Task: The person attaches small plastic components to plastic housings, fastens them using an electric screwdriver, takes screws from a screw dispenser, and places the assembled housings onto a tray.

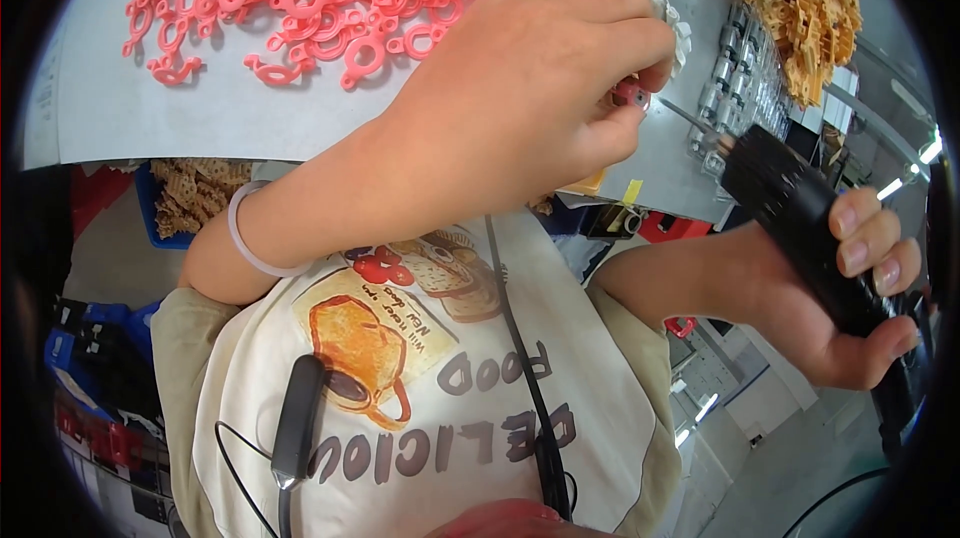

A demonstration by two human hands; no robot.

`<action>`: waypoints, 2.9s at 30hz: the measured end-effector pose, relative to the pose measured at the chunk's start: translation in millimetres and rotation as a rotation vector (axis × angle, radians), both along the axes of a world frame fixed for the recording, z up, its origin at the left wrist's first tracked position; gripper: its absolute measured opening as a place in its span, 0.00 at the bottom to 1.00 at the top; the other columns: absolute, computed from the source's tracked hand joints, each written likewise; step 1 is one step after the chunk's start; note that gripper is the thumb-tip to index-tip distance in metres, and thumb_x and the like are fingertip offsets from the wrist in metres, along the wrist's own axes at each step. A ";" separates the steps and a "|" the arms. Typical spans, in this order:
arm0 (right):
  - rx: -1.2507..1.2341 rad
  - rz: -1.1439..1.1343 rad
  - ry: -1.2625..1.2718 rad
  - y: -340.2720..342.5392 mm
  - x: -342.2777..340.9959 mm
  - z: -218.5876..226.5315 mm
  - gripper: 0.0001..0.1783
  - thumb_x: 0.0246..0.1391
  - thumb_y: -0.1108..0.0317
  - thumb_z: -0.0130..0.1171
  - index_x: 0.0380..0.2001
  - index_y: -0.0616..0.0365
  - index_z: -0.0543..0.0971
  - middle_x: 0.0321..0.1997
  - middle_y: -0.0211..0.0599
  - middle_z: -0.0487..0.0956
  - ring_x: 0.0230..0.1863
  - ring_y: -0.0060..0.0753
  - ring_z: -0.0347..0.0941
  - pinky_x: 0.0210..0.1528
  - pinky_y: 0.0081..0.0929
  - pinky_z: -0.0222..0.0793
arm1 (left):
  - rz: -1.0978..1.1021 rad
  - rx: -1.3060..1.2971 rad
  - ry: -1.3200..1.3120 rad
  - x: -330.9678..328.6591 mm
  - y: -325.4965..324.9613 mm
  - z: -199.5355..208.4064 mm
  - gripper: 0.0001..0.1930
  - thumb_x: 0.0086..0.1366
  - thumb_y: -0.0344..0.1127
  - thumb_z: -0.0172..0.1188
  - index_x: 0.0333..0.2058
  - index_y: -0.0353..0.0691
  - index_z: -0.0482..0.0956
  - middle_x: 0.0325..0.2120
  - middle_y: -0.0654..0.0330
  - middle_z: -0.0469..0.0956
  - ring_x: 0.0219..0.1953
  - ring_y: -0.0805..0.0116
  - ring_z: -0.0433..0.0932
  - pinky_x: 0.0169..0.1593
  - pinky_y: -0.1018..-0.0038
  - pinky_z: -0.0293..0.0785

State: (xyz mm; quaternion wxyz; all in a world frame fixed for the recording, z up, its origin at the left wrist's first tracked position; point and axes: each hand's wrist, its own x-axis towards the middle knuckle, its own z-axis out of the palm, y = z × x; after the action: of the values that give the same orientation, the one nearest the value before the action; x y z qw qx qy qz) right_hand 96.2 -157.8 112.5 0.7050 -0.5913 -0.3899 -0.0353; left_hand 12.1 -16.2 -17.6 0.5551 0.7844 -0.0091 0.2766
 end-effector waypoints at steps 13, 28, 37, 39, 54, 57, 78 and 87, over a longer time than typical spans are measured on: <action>-0.151 -0.318 0.544 -35.0 17.7 -66.8 0.34 0.60 0.65 0.62 0.62 0.54 0.54 0.41 0.40 0.73 0.21 0.29 0.72 0.22 0.27 0.70 | -0.112 0.475 0.060 -11.0 2.4 36.6 0.20 0.53 0.37 0.66 0.44 0.41 0.72 0.45 0.52 0.73 0.51 0.50 0.71 0.56 0.61 0.68; -0.577 -0.304 0.459 -48.1 30.2 -80.6 0.45 0.51 0.77 0.63 0.68 0.47 0.52 0.59 0.44 0.63 0.38 0.30 0.74 0.26 0.23 0.76 | 0.921 0.715 0.161 -84.1 214.3 77.1 0.43 0.51 0.59 0.69 0.61 0.44 0.65 0.55 0.51 0.70 0.59 0.51 0.65 0.62 0.58 0.63; -0.752 -0.415 0.149 -55.2 40.2 -96.4 0.42 0.50 0.74 0.64 0.66 0.51 0.57 0.60 0.46 0.61 0.47 0.41 0.73 0.44 0.35 0.74 | 1.019 0.780 0.505 -107.0 242.0 27.0 0.45 0.58 0.66 0.60 0.68 0.55 0.54 0.69 0.46 0.48 0.72 0.40 0.39 0.70 0.47 0.45; -0.842 -0.485 -0.080 -53.4 43.2 -96.0 0.41 0.50 0.72 0.64 0.66 0.50 0.58 0.60 0.47 0.62 0.49 0.46 0.73 0.50 0.40 0.72 | 0.898 0.721 0.452 -96.2 222.4 32.5 0.42 0.60 0.60 0.61 0.68 0.54 0.55 0.69 0.46 0.50 0.72 0.45 0.41 0.71 0.51 0.44; -1.207 -0.462 -0.041 -39.6 43.9 -67.1 0.36 0.55 0.66 0.59 0.65 0.43 0.59 0.59 0.50 0.63 0.49 0.60 0.73 0.50 0.47 0.72 | 0.376 0.515 0.407 -43.8 161.8 61.3 0.25 0.62 0.38 0.65 0.57 0.50 0.72 0.65 0.57 0.61 0.68 0.56 0.57 0.68 0.59 0.56; -1.198 -0.446 -0.118 -41.2 45.9 -71.8 0.35 0.56 0.65 0.58 0.66 0.43 0.59 0.60 0.53 0.63 0.49 0.62 0.73 0.50 0.47 0.71 | 0.280 0.527 0.405 -38.2 169.3 68.3 0.24 0.61 0.37 0.65 0.57 0.49 0.73 0.64 0.57 0.62 0.67 0.55 0.58 0.67 0.60 0.57; -1.029 -0.024 -0.383 34.8 50.3 97.4 0.22 0.52 0.78 0.56 0.53 0.60 0.76 0.49 0.45 0.78 0.42 0.45 0.77 0.44 0.33 0.72 | 0.516 0.197 0.105 -115.7 100.2 4.6 0.18 0.55 0.21 0.48 0.45 0.32 0.75 0.47 0.47 0.73 0.54 0.46 0.69 0.59 0.56 0.65; -0.005 0.815 0.033 59.6 -2.2 87.5 0.10 0.53 0.80 0.62 0.41 0.65 0.80 0.49 0.54 0.79 0.38 0.45 0.83 0.36 0.26 0.84 | 0.458 0.233 0.120 -118.1 105.2 1.1 0.15 0.53 0.23 0.48 0.41 0.31 0.74 0.38 0.48 0.77 0.45 0.46 0.74 0.51 0.57 0.71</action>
State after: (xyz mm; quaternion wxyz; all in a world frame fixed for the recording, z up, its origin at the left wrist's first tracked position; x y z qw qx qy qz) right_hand 94.0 -98.2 200.0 0.6659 -0.3906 -0.5811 0.2573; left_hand -106.0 88.9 -16.5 0.3832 0.8397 0.1700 0.3452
